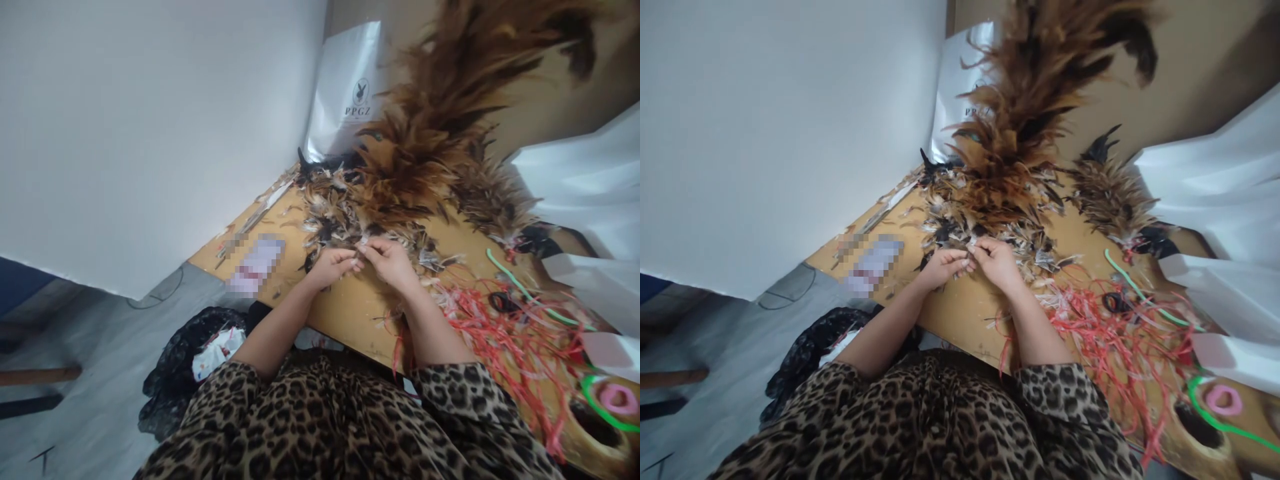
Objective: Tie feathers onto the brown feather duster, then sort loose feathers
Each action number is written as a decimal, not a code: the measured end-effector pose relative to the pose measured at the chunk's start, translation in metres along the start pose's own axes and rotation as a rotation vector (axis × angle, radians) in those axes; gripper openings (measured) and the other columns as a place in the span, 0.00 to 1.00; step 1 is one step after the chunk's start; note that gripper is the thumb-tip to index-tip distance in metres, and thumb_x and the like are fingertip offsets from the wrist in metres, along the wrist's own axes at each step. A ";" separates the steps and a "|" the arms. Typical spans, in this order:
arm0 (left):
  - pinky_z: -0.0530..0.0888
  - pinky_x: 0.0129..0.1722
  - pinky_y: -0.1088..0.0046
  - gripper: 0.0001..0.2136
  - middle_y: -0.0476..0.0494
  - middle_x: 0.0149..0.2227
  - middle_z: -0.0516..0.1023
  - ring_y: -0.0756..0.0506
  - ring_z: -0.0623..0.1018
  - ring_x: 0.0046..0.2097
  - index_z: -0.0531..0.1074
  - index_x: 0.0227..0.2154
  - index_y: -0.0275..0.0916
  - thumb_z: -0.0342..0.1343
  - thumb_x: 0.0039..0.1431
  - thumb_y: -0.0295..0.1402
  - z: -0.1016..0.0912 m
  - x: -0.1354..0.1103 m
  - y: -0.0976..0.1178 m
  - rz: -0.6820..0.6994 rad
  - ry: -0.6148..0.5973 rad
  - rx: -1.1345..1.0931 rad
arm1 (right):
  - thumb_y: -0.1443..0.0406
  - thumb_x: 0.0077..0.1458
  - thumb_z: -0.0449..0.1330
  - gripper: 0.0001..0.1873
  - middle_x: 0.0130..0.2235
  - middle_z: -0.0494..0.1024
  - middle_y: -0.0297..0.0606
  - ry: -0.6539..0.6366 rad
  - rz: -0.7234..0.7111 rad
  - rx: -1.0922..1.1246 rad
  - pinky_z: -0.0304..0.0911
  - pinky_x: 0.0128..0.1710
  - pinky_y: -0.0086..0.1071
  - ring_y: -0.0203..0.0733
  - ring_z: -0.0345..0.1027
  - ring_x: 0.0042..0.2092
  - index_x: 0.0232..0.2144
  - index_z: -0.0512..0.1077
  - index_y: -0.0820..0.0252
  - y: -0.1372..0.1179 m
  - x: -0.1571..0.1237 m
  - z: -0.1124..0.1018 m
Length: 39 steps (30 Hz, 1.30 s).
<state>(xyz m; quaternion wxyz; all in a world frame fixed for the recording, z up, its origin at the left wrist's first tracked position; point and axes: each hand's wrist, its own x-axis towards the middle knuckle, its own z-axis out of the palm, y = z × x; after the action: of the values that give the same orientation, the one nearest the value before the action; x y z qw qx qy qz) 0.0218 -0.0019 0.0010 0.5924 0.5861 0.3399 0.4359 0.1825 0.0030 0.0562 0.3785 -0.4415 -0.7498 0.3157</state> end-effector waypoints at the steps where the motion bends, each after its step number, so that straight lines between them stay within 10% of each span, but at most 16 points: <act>1: 0.67 0.24 0.79 0.16 0.41 0.29 0.78 0.52 0.73 0.27 0.75 0.32 0.32 0.58 0.49 0.42 0.000 0.000 0.000 -0.008 0.000 0.007 | 0.59 0.54 0.54 0.16 0.23 0.72 0.35 -0.003 -0.009 0.002 0.57 0.33 0.29 0.36 0.63 0.28 0.20 0.71 0.62 -0.001 0.000 0.000; 8: 0.65 0.23 0.80 0.16 0.47 0.24 0.75 0.55 0.69 0.23 0.73 0.26 0.32 0.66 0.37 0.39 0.002 0.003 -0.013 -0.002 0.299 0.034 | 0.60 0.52 0.55 0.15 0.22 0.69 0.33 0.047 0.031 -0.098 0.54 0.30 0.29 0.35 0.60 0.27 0.20 0.71 0.62 -0.001 0.003 0.009; 14: 0.65 0.25 0.80 0.17 0.40 0.29 0.78 0.52 0.74 0.28 0.75 0.34 0.31 0.57 0.51 0.43 -0.002 -0.003 0.009 -0.048 -0.120 0.006 | 0.57 0.52 0.57 0.16 0.21 0.70 0.32 -0.059 0.059 0.136 0.56 0.31 0.28 0.34 0.61 0.26 0.19 0.70 0.61 0.004 0.001 0.001; 24: 0.63 0.20 0.80 0.16 0.49 0.19 0.72 0.56 0.67 0.19 0.71 0.25 0.32 0.65 0.39 0.40 0.001 0.001 -0.005 -0.071 0.228 0.037 | 0.56 0.50 0.58 0.16 0.21 0.71 0.32 -0.040 0.144 0.181 0.56 0.29 0.28 0.34 0.61 0.26 0.18 0.70 0.61 0.007 0.006 0.009; 31: 0.67 0.25 0.80 0.18 0.37 0.35 0.79 0.51 0.76 0.31 0.74 0.36 0.31 0.58 0.50 0.43 -0.003 -0.005 0.013 -0.094 -0.130 -0.063 | 0.56 0.51 0.58 0.15 0.21 0.71 0.32 -0.151 0.072 0.275 0.58 0.31 0.29 0.34 0.62 0.26 0.20 0.70 0.60 0.008 0.001 0.000; 39: 0.64 0.19 0.79 0.16 0.49 0.20 0.73 0.55 0.69 0.19 0.71 0.24 0.32 0.66 0.37 0.40 0.002 0.002 -0.003 -0.089 0.212 -0.016 | 0.58 0.52 0.55 0.14 0.23 0.73 0.33 -0.064 0.059 0.115 0.58 0.32 0.29 0.36 0.64 0.28 0.22 0.73 0.61 0.007 0.004 0.012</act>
<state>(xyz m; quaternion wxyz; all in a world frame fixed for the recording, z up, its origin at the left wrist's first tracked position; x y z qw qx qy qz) 0.0252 -0.0007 -0.0017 0.5766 0.5162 0.4230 0.4713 0.1739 0.0077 0.0459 0.3699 -0.4305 -0.7288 0.3830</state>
